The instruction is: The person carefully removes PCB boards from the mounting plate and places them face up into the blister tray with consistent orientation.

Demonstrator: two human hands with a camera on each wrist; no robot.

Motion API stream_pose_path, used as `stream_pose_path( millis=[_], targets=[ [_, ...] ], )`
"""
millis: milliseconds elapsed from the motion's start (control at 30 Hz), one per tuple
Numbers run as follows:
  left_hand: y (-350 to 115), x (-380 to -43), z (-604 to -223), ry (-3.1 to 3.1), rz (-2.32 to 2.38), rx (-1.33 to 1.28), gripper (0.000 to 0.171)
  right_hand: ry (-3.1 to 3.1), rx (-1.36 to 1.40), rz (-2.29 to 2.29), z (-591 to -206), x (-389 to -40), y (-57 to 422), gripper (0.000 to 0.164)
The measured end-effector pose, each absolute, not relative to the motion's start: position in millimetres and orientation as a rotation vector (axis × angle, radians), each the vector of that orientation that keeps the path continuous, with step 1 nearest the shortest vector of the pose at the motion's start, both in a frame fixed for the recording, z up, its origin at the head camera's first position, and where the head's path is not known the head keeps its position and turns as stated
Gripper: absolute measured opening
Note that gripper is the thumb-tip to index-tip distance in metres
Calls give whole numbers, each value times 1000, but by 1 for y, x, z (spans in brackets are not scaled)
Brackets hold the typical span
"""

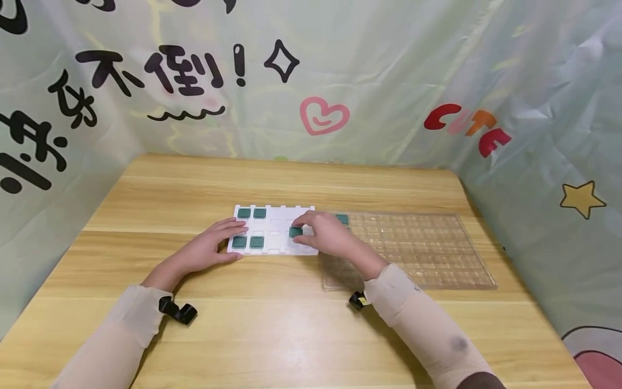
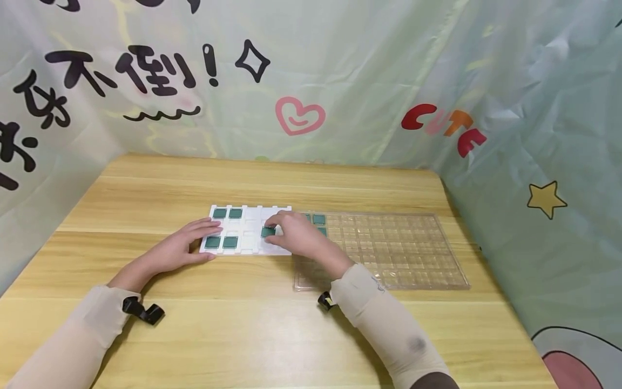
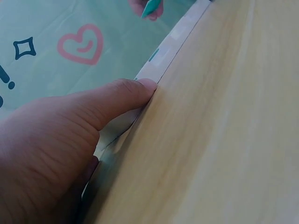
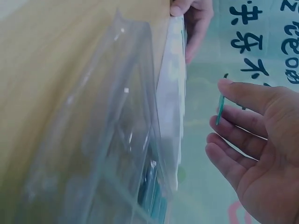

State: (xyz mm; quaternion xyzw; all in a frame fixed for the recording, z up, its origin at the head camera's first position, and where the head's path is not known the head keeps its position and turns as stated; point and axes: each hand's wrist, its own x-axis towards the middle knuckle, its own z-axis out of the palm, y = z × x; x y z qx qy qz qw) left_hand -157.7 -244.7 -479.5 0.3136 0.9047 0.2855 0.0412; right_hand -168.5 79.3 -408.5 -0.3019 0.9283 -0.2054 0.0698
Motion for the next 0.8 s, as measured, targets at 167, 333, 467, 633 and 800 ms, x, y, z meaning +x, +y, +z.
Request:
stream_pose_path(
  millis=[167, 333, 467, 633, 800],
  targets=[
    [-244, -158, -479, 2783, 879, 946, 68, 2815, -938, -684, -408, -167, 94, 30],
    [-246, -157, -481, 2798, 862, 931, 69, 2817, -912, -731, -407, -166, 107, 30],
    [-247, -157, -480, 2803, 872, 935, 68, 2826, -896, -738, -406, -165, 113, 29],
    [-246, -156, -478, 2795, 878, 933, 68, 2846, -901, -730, -406, -164, 121, 27],
    [-245, -157, -479, 2792, 881, 933, 68, 2871, -899, -724, -407, -162, 130, 32]
  ],
)
